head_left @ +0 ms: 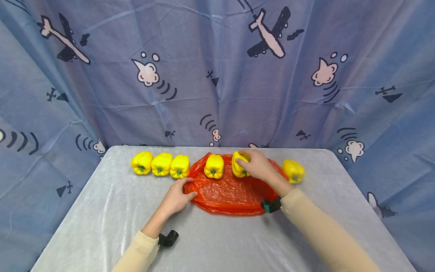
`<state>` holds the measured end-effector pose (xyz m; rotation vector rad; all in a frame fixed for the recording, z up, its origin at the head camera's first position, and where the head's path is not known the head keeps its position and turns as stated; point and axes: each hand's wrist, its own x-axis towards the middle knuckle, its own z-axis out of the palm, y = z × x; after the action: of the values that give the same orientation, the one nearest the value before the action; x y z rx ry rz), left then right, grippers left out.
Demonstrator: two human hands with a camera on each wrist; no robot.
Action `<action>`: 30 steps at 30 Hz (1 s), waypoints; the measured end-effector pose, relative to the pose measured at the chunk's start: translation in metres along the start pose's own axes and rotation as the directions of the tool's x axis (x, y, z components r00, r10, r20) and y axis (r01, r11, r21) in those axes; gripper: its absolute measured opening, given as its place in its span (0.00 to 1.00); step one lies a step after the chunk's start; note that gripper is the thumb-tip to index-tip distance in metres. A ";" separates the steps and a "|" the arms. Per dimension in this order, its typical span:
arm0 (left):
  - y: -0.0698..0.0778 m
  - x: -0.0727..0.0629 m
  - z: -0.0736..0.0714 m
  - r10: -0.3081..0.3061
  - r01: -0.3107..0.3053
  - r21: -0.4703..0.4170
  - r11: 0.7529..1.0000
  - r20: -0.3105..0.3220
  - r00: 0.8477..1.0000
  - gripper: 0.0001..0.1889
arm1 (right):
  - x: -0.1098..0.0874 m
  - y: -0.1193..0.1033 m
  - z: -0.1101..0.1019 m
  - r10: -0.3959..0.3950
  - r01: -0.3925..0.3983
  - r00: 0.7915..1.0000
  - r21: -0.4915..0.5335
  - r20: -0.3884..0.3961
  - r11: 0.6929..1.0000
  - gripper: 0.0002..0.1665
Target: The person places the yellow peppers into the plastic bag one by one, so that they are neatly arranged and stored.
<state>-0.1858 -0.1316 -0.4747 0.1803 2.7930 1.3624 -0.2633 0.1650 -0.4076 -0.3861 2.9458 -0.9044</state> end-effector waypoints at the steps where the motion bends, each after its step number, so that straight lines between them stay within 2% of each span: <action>1: 0.000 0.000 0.000 0.001 -0.001 0.000 1.000 -0.001 1.000 0.25 | 0.001 -0.001 0.001 0.003 -0.003 1.000 -0.003 0.004 1.000 0.32; 10: 0.000 0.000 0.000 0.000 0.000 0.000 1.000 -0.001 1.000 0.25 | 0.005 -0.004 0.014 -0.003 0.004 1.000 -0.044 0.019 0.999 0.32; 15: 0.000 0.000 0.000 0.002 -0.002 -0.005 1.000 0.000 1.000 0.25 | 0.009 -0.002 0.020 0.003 -0.002 1.000 -0.037 0.030 0.999 0.32; 24: -0.001 0.000 0.001 0.009 -0.009 -0.008 1.000 0.002 1.000 0.25 | 0.011 -0.004 0.026 0.064 -0.064 0.994 -0.002 0.083 0.998 0.34; 30: 0.000 0.000 0.000 0.006 -0.006 -0.007 1.000 0.000 1.000 0.25 | 0.013 -0.003 0.026 0.048 -0.053 0.993 0.043 0.112 0.998 0.36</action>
<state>-0.1855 -0.1318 -0.4752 0.1889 2.7902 1.3730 -0.2722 0.1455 -0.4268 -0.3466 2.8155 -0.9111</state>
